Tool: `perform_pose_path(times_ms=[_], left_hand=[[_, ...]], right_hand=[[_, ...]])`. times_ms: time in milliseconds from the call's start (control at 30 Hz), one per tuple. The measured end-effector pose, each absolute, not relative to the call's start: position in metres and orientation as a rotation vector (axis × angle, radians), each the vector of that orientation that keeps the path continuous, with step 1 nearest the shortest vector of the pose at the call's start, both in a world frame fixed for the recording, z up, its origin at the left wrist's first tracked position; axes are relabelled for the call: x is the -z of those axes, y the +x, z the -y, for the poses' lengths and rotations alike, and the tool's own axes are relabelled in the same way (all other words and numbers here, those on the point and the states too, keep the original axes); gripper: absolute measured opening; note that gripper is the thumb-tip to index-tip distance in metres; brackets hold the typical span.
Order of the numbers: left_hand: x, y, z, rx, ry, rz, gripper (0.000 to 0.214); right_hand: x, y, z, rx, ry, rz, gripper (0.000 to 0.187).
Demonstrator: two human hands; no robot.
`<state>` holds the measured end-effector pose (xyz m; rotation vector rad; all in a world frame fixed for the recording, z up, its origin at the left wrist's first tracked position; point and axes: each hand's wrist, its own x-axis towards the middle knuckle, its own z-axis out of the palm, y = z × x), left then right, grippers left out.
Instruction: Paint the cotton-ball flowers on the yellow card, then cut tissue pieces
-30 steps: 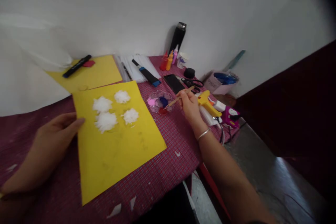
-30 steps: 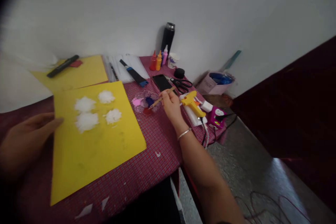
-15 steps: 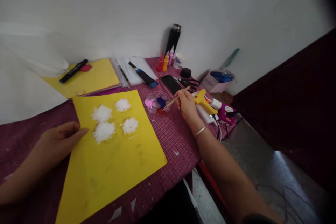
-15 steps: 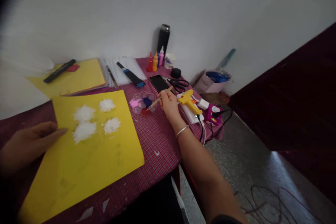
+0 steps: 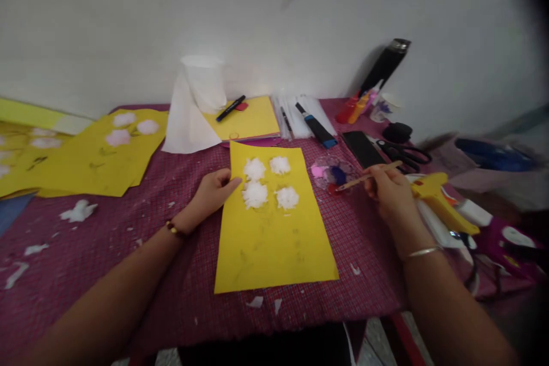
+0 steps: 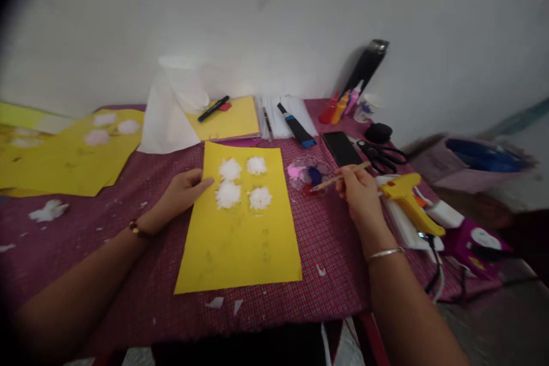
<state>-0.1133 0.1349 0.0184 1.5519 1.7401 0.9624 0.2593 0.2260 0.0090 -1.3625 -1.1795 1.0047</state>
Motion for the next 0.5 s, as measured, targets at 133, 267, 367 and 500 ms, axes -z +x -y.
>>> perform_pose_path(times_ms=[133, 267, 367, 500], left_hand=[[-0.012, -0.115, -0.136, -1.009, 1.619, -1.719, 0.032], [-0.009, -0.117, -0.136, -1.019, 1.620, -1.686, 0.029], [-0.009, -0.118, -0.137, -1.016, 1.618, -1.675, 0.031], [-0.015, -0.118, -0.135, -1.002, 1.577, -1.654, 0.034]], right_hand=[[-0.008, 0.261, -0.225, -1.035, -1.393, 1.153, 0.020], [-0.007, 0.262, -0.225, -1.068, -1.420, 1.101, 0.016], [-0.006, 0.264, -0.228, -1.049, -1.381, 1.074, 0.014], [-0.020, 0.258, -0.224, -1.045, -1.256, 0.941, 0.011]])
